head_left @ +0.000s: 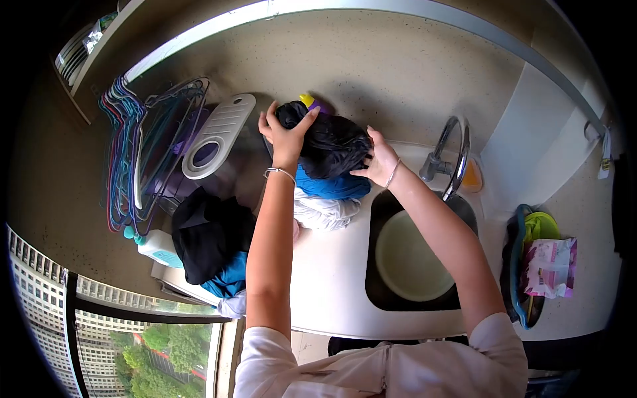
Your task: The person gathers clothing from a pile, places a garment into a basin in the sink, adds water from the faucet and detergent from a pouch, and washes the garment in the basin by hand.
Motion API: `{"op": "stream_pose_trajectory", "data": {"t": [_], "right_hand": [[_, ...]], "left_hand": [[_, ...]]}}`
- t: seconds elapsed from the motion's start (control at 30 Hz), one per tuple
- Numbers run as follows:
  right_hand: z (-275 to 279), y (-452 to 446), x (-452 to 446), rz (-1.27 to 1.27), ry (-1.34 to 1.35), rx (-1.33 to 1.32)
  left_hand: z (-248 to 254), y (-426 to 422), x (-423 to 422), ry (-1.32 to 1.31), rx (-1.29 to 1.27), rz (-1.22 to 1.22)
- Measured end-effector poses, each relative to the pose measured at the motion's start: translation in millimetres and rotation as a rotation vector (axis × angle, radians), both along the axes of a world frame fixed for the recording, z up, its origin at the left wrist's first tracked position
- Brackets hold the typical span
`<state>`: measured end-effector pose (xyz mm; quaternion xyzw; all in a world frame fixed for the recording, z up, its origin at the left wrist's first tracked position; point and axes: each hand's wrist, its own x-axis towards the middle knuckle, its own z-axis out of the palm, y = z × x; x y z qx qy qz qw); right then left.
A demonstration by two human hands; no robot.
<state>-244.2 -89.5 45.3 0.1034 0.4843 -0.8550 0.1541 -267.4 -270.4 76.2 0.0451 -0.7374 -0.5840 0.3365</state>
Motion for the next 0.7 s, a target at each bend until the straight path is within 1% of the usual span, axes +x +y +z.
{"op": "stream_pose_trajectory", "data": {"t": [0.07,0.1,0.13,0.2,0.23,0.27,0.33,0.37,0.4,0.47,0.5,0.53,0.57,0.6,0.63,0.67,0.7], "right_hand": [[-13,2,-5,0.003,-0.004,0.325],[-19,6,5,0.071,-0.007,0.408],[-29,12,16,0.172,0.006,0.445],[-61,30,38,0.265,0.054,0.474],[-76,40,48,0.239,0.014,0.443],[-91,52,61,0.209,-0.033,0.414],[-121,82,90,0.191,-0.025,0.162],[-141,97,106,0.246,-0.068,0.209],[-179,105,118,0.279,-0.056,0.647],[-148,127,160,0.988,0.839,1.995],[-156,131,169,1.004,0.678,1.889],[-163,136,174,0.989,0.53,1.778],[-146,137,194,0.677,0.423,1.571],[-137,141,208,0.513,0.435,1.476],[-143,148,218,0.398,0.578,1.571],[-147,155,233,0.276,0.64,1.655],[-150,162,250,0.16,0.668,1.7]], "left_hand": [[-12,-4,-6,-0.043,-0.486,0.26],[-21,-3,-5,-0.012,-0.576,0.128],[-36,-3,-9,0.0,-0.638,-0.057],[-67,6,-13,-0.328,-0.846,-0.301],[-77,11,0,-0.186,-0.962,-0.193],[-84,15,5,-0.089,-1.0,-0.098],[-88,18,12,-0.001,-1.021,-0.042],[-91,18,12,0.045,-1.032,-0.026],[-96,17,12,0.093,-1.041,-0.026],[-96,18,13,0.148,-1.079,-0.023],[-100,17,11,0.122,-1.099,-0.018],[-111,9,0,0.222,-1.111,-0.031],[-113,8,-3,0.273,-1.145,0.006],[-110,18,5,0.154,-1.262,0.163],[-106,29,17,0.015,-1.328,0.263],[-136,13,-17,0.262,-1.28,0.339],[-141,24,-19,0.458,-1.097,0.295]]}}
